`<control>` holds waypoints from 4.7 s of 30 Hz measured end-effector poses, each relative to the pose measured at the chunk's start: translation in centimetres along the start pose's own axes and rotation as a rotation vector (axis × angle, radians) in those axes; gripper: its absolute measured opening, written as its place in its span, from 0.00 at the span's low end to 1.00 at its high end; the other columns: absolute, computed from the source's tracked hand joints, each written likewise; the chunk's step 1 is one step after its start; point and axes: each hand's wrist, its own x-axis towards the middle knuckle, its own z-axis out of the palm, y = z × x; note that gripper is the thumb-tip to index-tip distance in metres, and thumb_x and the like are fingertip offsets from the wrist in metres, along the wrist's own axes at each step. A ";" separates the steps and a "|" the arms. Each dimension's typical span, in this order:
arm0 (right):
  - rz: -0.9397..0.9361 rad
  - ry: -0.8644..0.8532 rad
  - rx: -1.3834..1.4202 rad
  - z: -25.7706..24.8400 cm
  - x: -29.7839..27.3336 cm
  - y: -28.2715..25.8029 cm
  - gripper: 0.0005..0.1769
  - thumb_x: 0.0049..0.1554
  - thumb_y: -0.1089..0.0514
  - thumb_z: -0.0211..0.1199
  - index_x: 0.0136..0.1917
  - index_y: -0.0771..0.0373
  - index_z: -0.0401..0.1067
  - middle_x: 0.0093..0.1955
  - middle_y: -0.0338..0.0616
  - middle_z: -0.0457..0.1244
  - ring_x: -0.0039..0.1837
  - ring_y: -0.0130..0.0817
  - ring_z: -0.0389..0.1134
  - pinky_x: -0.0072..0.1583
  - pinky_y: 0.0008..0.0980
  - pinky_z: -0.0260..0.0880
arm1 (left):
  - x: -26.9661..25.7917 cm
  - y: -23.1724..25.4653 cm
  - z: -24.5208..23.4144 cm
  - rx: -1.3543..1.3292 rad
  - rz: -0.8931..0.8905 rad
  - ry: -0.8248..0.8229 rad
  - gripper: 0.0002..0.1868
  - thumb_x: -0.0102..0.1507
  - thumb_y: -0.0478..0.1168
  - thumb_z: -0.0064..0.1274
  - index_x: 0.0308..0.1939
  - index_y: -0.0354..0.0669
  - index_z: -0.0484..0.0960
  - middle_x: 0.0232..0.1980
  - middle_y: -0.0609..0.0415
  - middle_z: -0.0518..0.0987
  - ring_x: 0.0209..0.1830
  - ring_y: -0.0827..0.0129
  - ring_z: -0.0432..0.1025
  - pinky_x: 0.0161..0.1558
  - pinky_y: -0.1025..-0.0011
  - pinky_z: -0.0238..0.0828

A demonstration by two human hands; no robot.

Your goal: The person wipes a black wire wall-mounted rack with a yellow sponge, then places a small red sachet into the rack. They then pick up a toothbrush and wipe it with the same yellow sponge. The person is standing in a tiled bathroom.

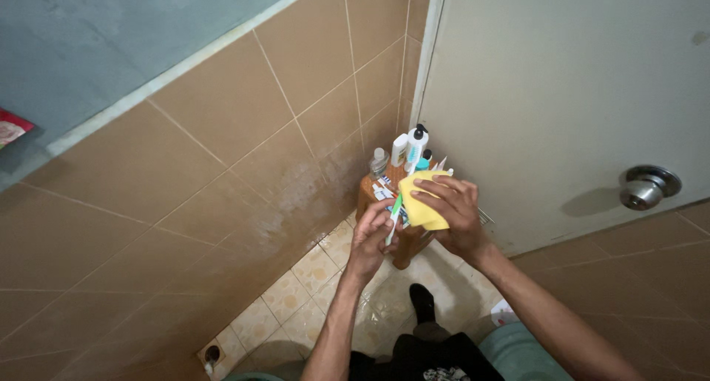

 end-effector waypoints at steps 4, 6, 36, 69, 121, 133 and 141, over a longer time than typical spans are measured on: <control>-0.131 -0.068 0.090 0.7 -0.1 -0.4 0.34 0.46 0.47 0.75 0.66 0.49 0.72 0.71 0.35 0.62 0.70 0.41 0.61 0.67 0.46 0.53 | 0.1 0.7 0.4 -0.068 0.019 0.016 0.26 0.66 0.32 0.42 0.69 0.47 0.70 0.56 0.59 0.80 0.50 0.77 0.72 0.46 0.75 0.70; -0.212 -0.114 0.070 0.9 -0.2 -0.5 0.33 0.46 0.48 0.74 0.65 0.47 0.74 0.72 0.34 0.63 0.72 0.40 0.62 0.68 0.45 0.54 | 0.0 1.4 0.5 -0.093 0.026 0.034 0.26 0.63 0.31 0.41 0.66 0.47 0.69 0.56 0.62 0.81 0.52 0.80 0.74 0.48 0.76 0.72; -0.050 -0.005 0.035 1.3 1.2 -0.5 0.32 0.47 0.44 0.73 0.64 0.47 0.74 0.72 0.34 0.62 0.71 0.41 0.60 0.69 0.48 0.53 | 0.6 3.0 0.0 -0.094 0.002 -0.027 0.23 0.69 0.34 0.44 0.70 0.46 0.68 0.45 0.59 0.77 0.36 0.79 0.67 0.33 0.79 0.59; -0.174 -0.081 0.234 4.3 2.8 -1.7 0.36 0.41 0.50 0.74 0.65 0.48 0.73 0.69 0.36 0.64 0.68 0.42 0.63 0.66 0.49 0.57 | -1.5 2.5 -2.0 -0.128 0.183 0.126 0.22 0.70 0.36 0.48 0.70 0.41 0.70 0.60 0.55 0.78 0.47 0.76 0.70 0.43 0.77 0.65; -0.321 -0.151 0.527 9.2 7.6 -5.3 0.33 0.46 0.61 0.67 0.66 0.49 0.71 0.73 0.35 0.62 0.73 0.45 0.61 0.72 0.52 0.56 | -9.4 3.3 -3.4 -0.098 0.356 0.515 0.20 0.72 0.32 0.44 0.68 0.41 0.70 0.52 0.57 0.77 0.38 0.77 0.68 0.37 0.78 0.65; -0.312 -0.156 0.440 10.7 8.6 -5.4 0.32 0.45 0.51 0.71 0.64 0.46 0.72 0.72 0.34 0.62 0.73 0.44 0.60 0.70 0.52 0.54 | -10.1 4.6 -4.0 -0.020 0.397 0.497 0.19 0.72 0.32 0.45 0.68 0.41 0.70 0.49 0.57 0.78 0.42 0.77 0.68 0.38 0.76 0.64; -0.430 -0.188 0.451 10.1 8.5 -6.8 0.32 0.44 0.61 0.72 0.62 0.47 0.74 0.71 0.31 0.64 0.74 0.40 0.61 0.71 0.49 0.55 | -10.3 5.3 -4.0 0.009 0.386 0.510 0.21 0.70 0.31 0.43 0.68 0.43 0.68 0.50 0.56 0.82 0.41 0.75 0.71 0.38 0.75 0.64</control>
